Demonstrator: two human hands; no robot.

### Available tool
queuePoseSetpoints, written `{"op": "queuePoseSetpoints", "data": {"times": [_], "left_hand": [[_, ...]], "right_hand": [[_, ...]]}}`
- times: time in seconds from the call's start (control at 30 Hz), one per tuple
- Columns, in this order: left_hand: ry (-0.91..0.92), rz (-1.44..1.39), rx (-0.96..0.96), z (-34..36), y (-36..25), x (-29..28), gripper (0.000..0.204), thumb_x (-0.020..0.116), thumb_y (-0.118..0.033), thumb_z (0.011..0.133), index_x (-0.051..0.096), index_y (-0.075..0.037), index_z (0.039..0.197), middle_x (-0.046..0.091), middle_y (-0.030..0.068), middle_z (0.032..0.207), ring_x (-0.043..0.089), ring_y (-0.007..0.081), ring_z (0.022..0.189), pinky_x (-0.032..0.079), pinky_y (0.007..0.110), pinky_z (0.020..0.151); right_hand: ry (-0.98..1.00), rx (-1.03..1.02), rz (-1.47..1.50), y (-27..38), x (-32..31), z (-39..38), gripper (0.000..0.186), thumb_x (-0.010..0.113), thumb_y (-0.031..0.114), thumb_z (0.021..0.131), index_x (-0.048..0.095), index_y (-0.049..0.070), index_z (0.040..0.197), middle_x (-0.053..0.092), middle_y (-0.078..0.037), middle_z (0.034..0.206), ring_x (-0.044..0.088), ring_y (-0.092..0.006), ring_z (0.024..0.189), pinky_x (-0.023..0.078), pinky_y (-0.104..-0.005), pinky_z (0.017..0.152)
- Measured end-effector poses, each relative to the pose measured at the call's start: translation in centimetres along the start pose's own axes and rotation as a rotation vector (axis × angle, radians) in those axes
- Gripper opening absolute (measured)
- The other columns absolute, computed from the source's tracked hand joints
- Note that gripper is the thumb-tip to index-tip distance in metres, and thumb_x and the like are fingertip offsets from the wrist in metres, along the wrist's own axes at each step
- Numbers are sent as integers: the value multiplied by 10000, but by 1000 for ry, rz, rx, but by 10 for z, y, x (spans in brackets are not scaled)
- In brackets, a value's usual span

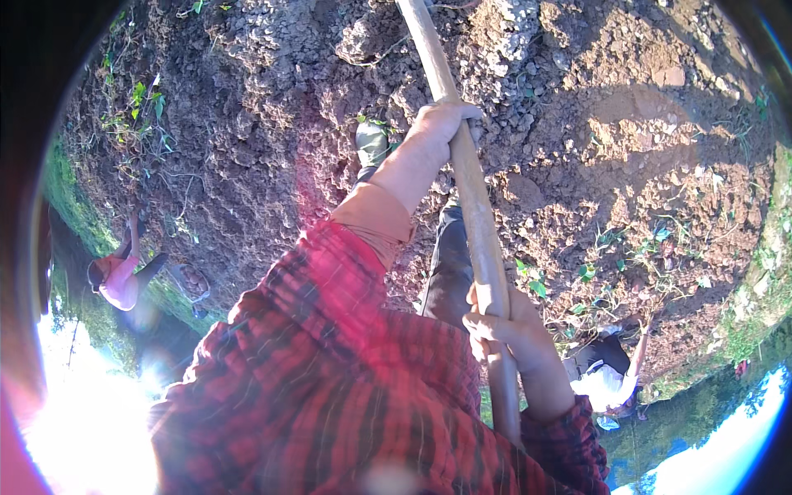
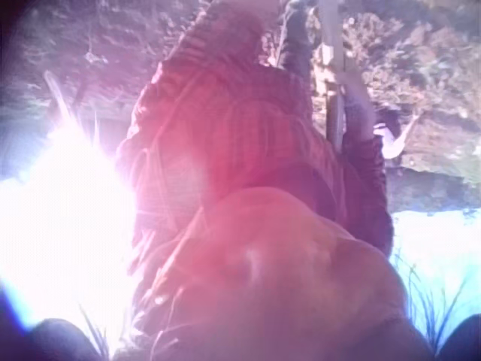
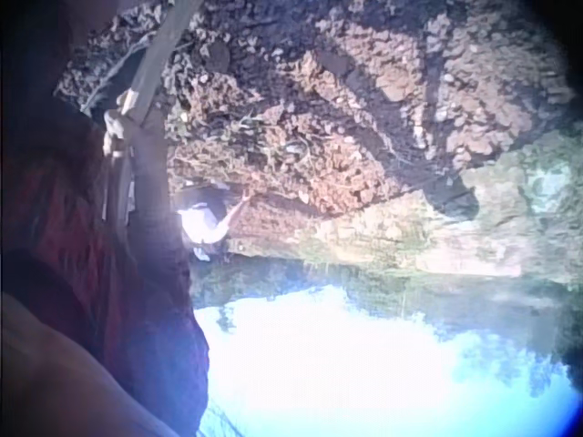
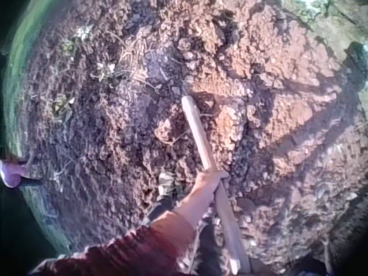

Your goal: The person uses a hoe to loosen soil and unearth potatoes in a field. They then squat and collect the potatoes by hand, placing them into a black plastic bag.

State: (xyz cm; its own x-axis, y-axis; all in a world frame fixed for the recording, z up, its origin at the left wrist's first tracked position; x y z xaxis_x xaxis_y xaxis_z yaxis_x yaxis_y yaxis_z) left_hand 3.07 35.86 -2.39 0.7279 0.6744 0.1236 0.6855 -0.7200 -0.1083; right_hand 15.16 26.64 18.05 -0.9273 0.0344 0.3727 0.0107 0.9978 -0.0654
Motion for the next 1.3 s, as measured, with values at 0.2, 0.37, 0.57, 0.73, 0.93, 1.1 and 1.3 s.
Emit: {"op": "queuePoseSetpoints", "data": {"times": [0.2, 0.37, 0.57, 0.73, 0.93, 1.1, 1.3], "left_hand": [[79, 179, 89, 40, 21, -35, 196, 622, -106, 772, 470, -41, 877, 515, 49, 557, 505, 146, 438, 471, 292, 432], [82, 23, 133, 29, 76, -48, 127, 556, -67, 776, 442, -39, 823, 451, 9, 582, 461, 95, 437, 416, 260, 398], [21, -9, 239, -9, 116, -44, 105, 541, -62, 768, 443, -48, 800, 441, -2, 567, 442, 70, 433, 395, 226, 396], [-48, -55, 240, -55, 129, -38, 120, 523, -69, 772, 411, -86, 732, 421, -19, 563, 403, 64, 418, 368, 233, 402], [41, -177, 124, -144, 196, -17, 111, 519, -88, 770, 412, -88, 742, 372, -17, 597, 396, 95, 472, 380, 270, 472], [25, -146, -204, -175, 288, -5, 139, 593, -119, 770, 470, -77, 819, 465, 27, 658, 498, 170, 550, 442, 344, 539], [7, -264, -211, 9, 213, -58, 230, 642, -163, 757, 480, -40, 865, 537, 86, 673, 549, 205, 593, 504, 371, 584]], "right_hand": [[876, -42, 1008, -37, 16, 120, 340, 515, 169, 856, 390, 17, 1133, 400, -2, 679, 394, -37, 505, 359, -193, 417], [957, -50, 938, -88, -20, 113, 283, 494, 179, 867, 403, 24, 1085, 365, 12, 676, 360, -31, 485, 278, -183, 398], [898, 2, 841, -128, -58, 81, 259, 527, 167, 842, 428, 39, 1045, 388, 13, 678, 359, -36, 487, 279, -180, 405], [713, 30, 646, -130, -72, 36, 259, 548, 163, 822, 433, 42, 1019, 421, 10, 665, 358, -34, 466, 298, -172, 411], [560, 150, 493, -163, -99, -64, 411, 627, 191, 724, 431, -3, 1028, 466, -25, 706, 444, -67, 575, 352, -158, 499], [113, 209, 2, -201, -172, -130, 588, 675, 245, 664, 433, -7, 1137, 545, -53, 787, 533, -146, 625, 445, -263, 576], [-488, 123, -997, -204, -221, -160, 471, 675, 208, 618, 513, 78, 1041, 593, -185, 723, 589, -374, 670, 463, -434, 581]]}}
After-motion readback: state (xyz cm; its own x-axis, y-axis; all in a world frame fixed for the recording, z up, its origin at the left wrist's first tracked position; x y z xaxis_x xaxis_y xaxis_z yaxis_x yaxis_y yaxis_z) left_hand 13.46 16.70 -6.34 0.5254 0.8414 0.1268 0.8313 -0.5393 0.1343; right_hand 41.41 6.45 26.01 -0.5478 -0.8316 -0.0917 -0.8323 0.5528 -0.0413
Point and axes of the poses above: each hand's wrist, its own z-axis towards the middle knuckle, its own x-axis out of the palm, y = z × x, the point moved 9 cm from there along z, towards the middle knuckle
